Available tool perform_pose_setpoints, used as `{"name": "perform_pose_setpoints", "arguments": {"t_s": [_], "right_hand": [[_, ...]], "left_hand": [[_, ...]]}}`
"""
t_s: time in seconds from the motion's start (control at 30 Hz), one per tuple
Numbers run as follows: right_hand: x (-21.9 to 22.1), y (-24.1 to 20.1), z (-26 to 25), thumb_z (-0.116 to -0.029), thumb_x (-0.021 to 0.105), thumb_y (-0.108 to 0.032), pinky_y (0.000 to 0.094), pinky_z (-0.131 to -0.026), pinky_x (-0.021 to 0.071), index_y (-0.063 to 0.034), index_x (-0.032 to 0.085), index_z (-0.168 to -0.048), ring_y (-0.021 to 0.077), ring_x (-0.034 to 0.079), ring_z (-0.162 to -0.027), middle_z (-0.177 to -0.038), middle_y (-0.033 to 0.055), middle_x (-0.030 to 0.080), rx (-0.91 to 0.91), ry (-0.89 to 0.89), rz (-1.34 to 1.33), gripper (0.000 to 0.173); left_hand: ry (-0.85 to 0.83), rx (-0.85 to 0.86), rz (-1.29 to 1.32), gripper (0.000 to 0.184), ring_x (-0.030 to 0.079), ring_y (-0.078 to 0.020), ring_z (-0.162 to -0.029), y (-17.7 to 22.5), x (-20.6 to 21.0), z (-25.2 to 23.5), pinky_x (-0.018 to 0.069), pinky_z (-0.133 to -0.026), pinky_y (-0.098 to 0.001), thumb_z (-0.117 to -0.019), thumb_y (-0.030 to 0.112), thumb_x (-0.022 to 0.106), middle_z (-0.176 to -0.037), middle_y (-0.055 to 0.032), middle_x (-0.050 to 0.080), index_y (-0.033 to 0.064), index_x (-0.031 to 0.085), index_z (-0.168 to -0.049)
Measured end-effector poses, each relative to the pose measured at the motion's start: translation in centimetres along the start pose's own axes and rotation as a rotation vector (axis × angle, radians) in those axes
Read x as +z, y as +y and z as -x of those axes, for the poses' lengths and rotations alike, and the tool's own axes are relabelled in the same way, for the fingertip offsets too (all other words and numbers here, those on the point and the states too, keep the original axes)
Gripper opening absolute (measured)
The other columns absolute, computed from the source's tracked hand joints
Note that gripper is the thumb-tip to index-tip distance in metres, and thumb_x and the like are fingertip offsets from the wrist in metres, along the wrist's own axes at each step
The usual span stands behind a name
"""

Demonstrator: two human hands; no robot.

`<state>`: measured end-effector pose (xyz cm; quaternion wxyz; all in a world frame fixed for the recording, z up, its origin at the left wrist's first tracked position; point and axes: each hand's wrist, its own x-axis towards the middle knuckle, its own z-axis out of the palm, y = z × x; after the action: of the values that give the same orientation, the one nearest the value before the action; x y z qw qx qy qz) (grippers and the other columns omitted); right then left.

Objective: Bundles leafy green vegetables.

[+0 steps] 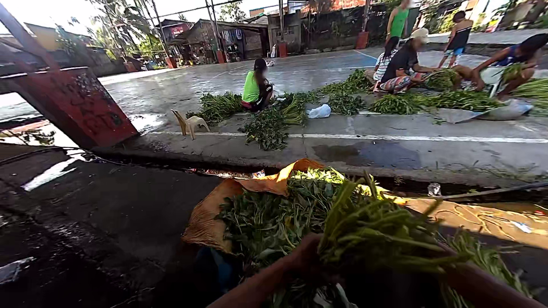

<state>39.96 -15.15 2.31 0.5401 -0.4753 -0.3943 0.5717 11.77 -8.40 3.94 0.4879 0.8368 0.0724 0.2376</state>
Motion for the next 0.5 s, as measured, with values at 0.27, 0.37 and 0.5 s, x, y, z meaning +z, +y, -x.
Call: {"name": "perform_pose_setpoints", "arguments": {"t_s": [0.27,0.37,0.5], "right_hand": [[5.0,2.8,4.5,-0.0985,0.046,-0.007,0.0423,-0.099,0.0461,-0.009,0.069,-0.093,0.0198,0.068,-0.105,-0.099,0.0066,0.074,-0.862,-0.048,1.011,0.024],[6.1,0.5,4.4,-0.0921,0.054,-0.007,0.048,-0.1,0.0446,-0.0161,0.066,-0.091,0.0258,0.064,-0.116,-0.108,0.0004,0.073,-1.07,0.067,1.575,0.016],[4.1,1.6,3.7,-0.0826,0.069,0.001,0.0546,-0.103,0.0487,-0.01,0.073,-0.09,0.0293,0.067,-0.119,-0.118,0.0051,0.075,-0.934,0.092,1.746,0.014]], "left_hand": [[0.287,-0.744,0.486,0.054,0.069,-0.0119,-0.087,-2.5,2.5,-3.8,0.0593,-0.08,-0.0305,-0.0724,-0.013,0.076,-0.1,-0.0092,0.069,-0.0038,0.054,-0.121],[0.022,-0.704,0.108,0.059,0.066,-0.0215,-0.101,-2.9,3.5,-6.1,0.055,-0.091,-0.0418,-0.0713,0.003,0.085,-0.111,-0.0163,0.067,-0.0057,0.058,-0.123],[-0.331,-0.69,-0.554,0.059,0.06,-0.0421,-0.119,-1.1,6.0,-9.1,0.0464,-0.097,-0.0629,-0.0825,0.027,0.079,-0.125,-0.0258,0.064,-0.0046,0.06,-0.128]]}}
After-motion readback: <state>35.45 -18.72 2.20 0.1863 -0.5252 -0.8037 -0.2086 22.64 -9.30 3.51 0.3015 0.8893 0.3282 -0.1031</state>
